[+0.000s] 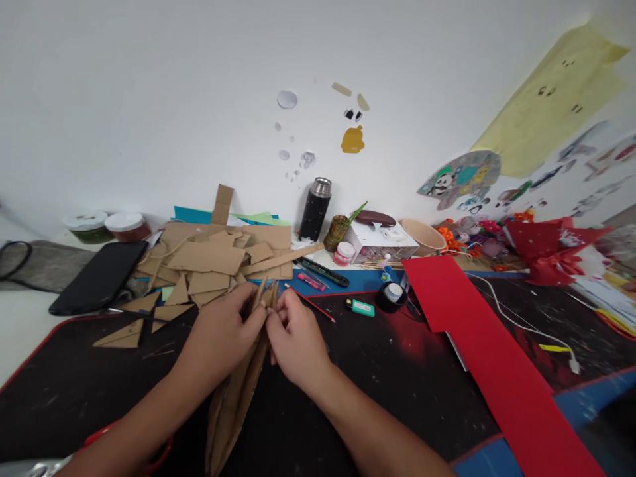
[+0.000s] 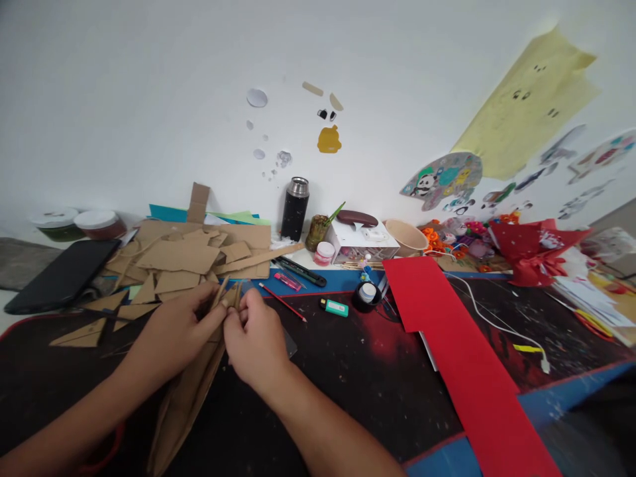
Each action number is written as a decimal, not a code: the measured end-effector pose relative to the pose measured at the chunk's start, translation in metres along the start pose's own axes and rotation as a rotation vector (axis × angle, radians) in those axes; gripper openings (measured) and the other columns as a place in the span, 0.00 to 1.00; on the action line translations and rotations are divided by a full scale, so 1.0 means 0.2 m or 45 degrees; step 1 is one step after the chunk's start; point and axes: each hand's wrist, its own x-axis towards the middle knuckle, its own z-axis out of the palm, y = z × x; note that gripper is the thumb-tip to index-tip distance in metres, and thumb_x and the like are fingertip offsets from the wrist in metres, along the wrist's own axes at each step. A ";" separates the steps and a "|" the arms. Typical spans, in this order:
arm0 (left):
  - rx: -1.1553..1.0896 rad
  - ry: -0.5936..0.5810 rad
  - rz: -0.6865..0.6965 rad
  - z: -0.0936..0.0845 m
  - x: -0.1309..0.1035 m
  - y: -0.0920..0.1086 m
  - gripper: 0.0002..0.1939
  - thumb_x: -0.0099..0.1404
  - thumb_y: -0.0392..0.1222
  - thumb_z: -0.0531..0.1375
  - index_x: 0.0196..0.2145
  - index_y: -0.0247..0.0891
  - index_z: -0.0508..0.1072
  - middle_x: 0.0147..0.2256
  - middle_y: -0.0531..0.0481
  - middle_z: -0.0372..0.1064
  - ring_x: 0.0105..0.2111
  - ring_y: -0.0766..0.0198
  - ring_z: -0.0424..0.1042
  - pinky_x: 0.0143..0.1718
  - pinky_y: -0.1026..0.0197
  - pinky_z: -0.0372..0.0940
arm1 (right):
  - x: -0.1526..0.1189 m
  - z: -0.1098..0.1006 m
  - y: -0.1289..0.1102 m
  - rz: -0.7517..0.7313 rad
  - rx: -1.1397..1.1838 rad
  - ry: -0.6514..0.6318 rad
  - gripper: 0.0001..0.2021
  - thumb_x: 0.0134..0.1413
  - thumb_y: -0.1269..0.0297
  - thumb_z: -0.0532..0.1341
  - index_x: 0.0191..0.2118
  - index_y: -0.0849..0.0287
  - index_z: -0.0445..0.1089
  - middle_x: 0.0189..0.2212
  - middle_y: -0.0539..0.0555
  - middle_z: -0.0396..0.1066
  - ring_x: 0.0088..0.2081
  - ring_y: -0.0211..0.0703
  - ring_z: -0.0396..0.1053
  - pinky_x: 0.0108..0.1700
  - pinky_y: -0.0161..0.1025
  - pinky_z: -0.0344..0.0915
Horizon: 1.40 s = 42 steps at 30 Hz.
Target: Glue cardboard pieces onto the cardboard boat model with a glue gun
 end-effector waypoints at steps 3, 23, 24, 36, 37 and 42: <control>-0.010 -0.006 -0.001 0.00 0.00 0.00 0.08 0.65 0.48 0.52 0.29 0.46 0.61 0.25 0.53 0.67 0.27 0.56 0.69 0.33 0.57 0.57 | 0.00 0.00 0.00 -0.004 -0.028 0.000 0.08 0.69 0.65 0.57 0.37 0.51 0.57 0.22 0.39 0.63 0.16 0.35 0.63 0.21 0.32 0.52; 0.005 -0.020 -0.038 0.00 0.00 0.00 0.09 0.63 0.52 0.50 0.28 0.47 0.60 0.25 0.52 0.67 0.28 0.54 0.69 0.33 0.55 0.55 | 0.00 -0.01 -0.01 -0.035 -0.060 0.006 0.08 0.68 0.63 0.57 0.36 0.51 0.57 0.22 0.40 0.64 0.18 0.36 0.63 0.23 0.33 0.49; 0.007 -0.019 -0.035 -0.01 0.00 0.00 0.09 0.63 0.52 0.50 0.29 0.47 0.60 0.25 0.52 0.67 0.28 0.54 0.69 0.33 0.55 0.55 | 0.00 -0.01 -0.01 -0.033 -0.064 0.008 0.08 0.68 0.63 0.57 0.36 0.51 0.57 0.21 0.40 0.63 0.18 0.36 0.63 0.23 0.33 0.49; 0.009 -0.019 -0.048 -0.01 0.00 0.01 0.10 0.63 0.53 0.50 0.29 0.47 0.61 0.25 0.52 0.67 0.28 0.54 0.69 0.33 0.55 0.56 | 0.00 -0.01 -0.01 -0.059 -0.153 0.042 0.08 0.68 0.64 0.58 0.37 0.51 0.58 0.23 0.42 0.66 0.20 0.37 0.63 0.24 0.34 0.47; 0.006 -0.023 -0.050 -0.01 0.00 0.01 0.10 0.63 0.53 0.50 0.29 0.47 0.62 0.25 0.52 0.67 0.28 0.53 0.69 0.33 0.55 0.56 | 0.00 -0.01 -0.01 -0.061 -0.156 0.043 0.08 0.68 0.64 0.58 0.37 0.51 0.58 0.23 0.43 0.66 0.20 0.37 0.64 0.24 0.34 0.47; 0.014 -0.005 -0.044 -0.02 0.00 0.02 0.11 0.62 0.54 0.51 0.28 0.47 0.61 0.25 0.52 0.67 0.28 0.54 0.69 0.33 0.55 0.55 | 0.00 -0.02 -0.02 -0.065 -0.172 0.046 0.08 0.68 0.64 0.58 0.37 0.51 0.58 0.24 0.43 0.68 0.21 0.38 0.66 0.24 0.34 0.50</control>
